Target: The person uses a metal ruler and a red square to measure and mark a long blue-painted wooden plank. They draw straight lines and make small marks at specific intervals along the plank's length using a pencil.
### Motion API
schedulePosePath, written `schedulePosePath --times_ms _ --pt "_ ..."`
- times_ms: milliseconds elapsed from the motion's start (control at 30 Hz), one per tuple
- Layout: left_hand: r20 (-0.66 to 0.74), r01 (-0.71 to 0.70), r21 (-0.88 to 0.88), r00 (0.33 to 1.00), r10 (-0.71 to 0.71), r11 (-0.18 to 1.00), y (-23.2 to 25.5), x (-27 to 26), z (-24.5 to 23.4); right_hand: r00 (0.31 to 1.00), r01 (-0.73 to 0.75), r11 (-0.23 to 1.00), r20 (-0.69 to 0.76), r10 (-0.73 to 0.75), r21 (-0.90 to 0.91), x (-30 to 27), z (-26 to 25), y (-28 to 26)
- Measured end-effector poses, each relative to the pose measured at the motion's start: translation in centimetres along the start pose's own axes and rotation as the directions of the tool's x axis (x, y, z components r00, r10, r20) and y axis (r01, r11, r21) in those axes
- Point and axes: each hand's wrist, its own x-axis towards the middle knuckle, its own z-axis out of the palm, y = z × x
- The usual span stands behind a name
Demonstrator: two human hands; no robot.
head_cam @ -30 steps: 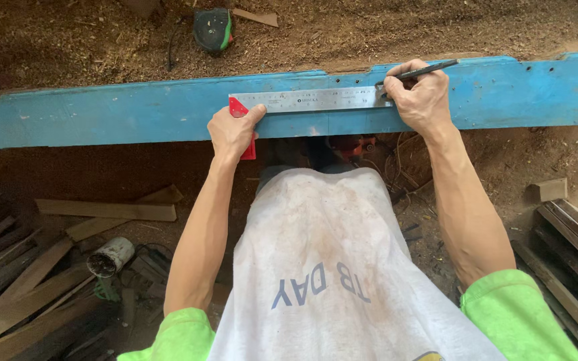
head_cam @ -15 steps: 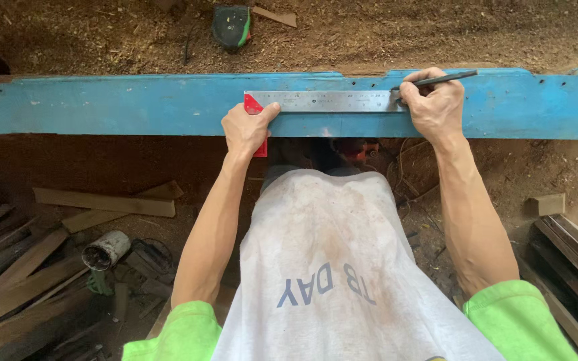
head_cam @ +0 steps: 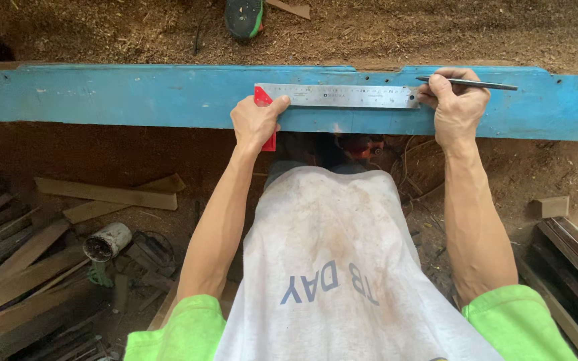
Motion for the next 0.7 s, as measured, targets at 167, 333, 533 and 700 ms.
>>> schedulePosePath --times_ms 167,333,533,700 --pt "0.002 -0.018 -0.005 1.000 0.018 1.000 -0.2 -0.1 0.1 0.999 0.022 0.999 -0.034 -0.021 0.050 -0.7 0.6 -0.5" --pt "-0.018 -0.022 -0.029 1.000 0.021 0.999 -0.4 0.0 0.2 0.985 0.148 0.983 0.112 -0.135 -0.113 -1.2 2.3 -1.2" --pt "-0.002 -0.035 0.002 0.999 0.035 0.999 -0.4 -0.1 0.1 0.940 0.242 0.876 0.324 -0.106 -0.417 -0.8 6.3 -1.2" --pt "-0.022 -0.030 -0.035 0.999 0.029 0.999 -0.3 -0.3 0.2 0.925 0.274 0.873 0.358 -0.125 -0.404 -0.4 8.7 -1.2"
